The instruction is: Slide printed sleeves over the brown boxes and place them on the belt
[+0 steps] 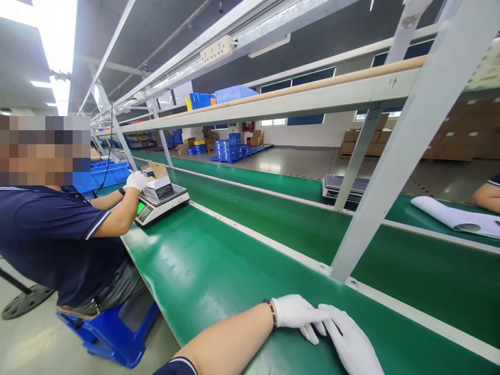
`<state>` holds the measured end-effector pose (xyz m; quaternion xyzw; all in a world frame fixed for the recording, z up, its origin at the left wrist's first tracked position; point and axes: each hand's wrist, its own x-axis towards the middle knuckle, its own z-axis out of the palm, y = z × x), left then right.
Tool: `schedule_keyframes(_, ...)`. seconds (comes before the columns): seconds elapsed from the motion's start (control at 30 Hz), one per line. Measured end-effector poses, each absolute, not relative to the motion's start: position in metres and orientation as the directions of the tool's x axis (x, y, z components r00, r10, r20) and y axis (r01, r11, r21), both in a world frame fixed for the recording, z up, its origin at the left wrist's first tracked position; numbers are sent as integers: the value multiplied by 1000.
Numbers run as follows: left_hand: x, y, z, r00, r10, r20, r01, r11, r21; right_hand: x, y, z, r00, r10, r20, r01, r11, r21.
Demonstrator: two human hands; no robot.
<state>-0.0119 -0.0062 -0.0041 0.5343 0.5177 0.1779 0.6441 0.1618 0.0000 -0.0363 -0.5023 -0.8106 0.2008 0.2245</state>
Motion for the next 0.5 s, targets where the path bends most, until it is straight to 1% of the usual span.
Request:
schedule_keyframes(0.07, -14, -11, -8, 391, 797, -460, 212, 408, 888, 162, 1, -38, -400, 901, 170, 729, 425, -537)
schedule_keyframes(0.17, -15, -16, -11, 344, 845, -410, 76, 410, 909, 162, 4, -44, -405, 897, 179, 728, 435, -530)
schedule_keyframes(0.27, -14, -18, -11, 322, 871, -370, 23, 383, 923, 164, 7, -55, -390, 898, 202, 723, 435, -537)
schedule_keyframes(0.4, -14, -18, -12, 333, 870, -365, 59, 367, 928, 166, 12, -71, -320, 915, 247, 735, 404, -544)
schedule_keyframes(0.5, -17, -15, -10, 275, 888, -370, 229, 313, 922, 167, 13, -72, -299, 917, 266, 725, 399, -562)
